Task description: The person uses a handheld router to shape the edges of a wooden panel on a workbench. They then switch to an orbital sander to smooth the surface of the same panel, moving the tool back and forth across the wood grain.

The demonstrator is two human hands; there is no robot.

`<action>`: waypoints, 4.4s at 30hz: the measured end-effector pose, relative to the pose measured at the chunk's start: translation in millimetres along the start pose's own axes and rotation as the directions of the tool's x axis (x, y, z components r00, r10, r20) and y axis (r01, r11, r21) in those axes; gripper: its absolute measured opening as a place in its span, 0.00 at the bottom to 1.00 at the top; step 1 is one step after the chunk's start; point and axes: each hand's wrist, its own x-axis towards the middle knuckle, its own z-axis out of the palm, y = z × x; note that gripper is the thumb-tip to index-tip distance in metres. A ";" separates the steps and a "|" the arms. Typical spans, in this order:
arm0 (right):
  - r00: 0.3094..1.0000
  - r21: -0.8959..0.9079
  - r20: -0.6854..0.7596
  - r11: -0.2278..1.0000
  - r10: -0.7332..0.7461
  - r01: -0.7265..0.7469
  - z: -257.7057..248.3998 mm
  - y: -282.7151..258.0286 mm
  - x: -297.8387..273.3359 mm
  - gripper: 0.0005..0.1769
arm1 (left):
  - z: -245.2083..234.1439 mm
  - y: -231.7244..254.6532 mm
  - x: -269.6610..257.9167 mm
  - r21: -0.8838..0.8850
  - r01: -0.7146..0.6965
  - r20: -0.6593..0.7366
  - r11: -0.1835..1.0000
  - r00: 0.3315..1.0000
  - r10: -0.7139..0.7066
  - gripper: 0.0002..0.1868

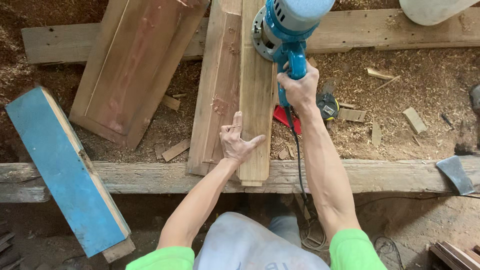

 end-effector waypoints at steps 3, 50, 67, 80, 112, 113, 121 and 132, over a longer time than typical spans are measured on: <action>1.000 0.005 -0.003 1.000 0.001 -0.001 1.8 0.3 11.2 0.09 | 2.4 -1.2 -0.5 0.008 -0.004 -0.011 1.000 1.000 0.004 0.65; 0.927 -0.189 -0.198 0.941 -0.317 0.282 7.0 -14.3 89.1 0.12 | -6.0 8.0 5.2 -0.020 0.132 0.004 0.991 0.991 -0.132 0.61; 0.935 -0.129 -0.278 0.956 0.220 -0.264 -179.9 -124.7 -329.2 0.14 | -19.9 69.3 -10.4 0.237 0.262 0.138 0.935 0.944 -0.300 0.75; 0.829 -0.006 -0.478 0.943 0.290 -0.334 -236.1 -101.5 -461.3 0.20 | -140.3 -97.1 -102.4 0.600 -0.037 0.157 0.799 0.985 -0.072 0.48; 0.810 0.094 -0.324 0.868 0.489 -0.487 -305.8 -35.5 -517.8 0.37 | -59.6 60.8 37.9 0.262 0.416 0.177 0.871 0.866 -0.467 0.67; 0.802 0.100 -0.439 0.909 0.405 -0.404 -291.2 -34.8 -523.1 0.35 | -60.4 62.6 21.1 0.315 0.402 0.192 0.860 0.860 -0.472 0.69; 0.814 -0.090 -0.506 0.921 0.285 -0.379 -235.9 -85.2 -494.3 0.30 | -95.4 43.1 -96.5 0.395 0.403 0.221 0.825 0.830 -0.512 0.67; 0.894 -0.142 -0.352 0.929 0.275 -0.342 -153.6 -100.6 -457.1 0.15 | -7.8 28.8 27.6 0.261 0.219 0.152 0.940 0.952 -0.264 0.54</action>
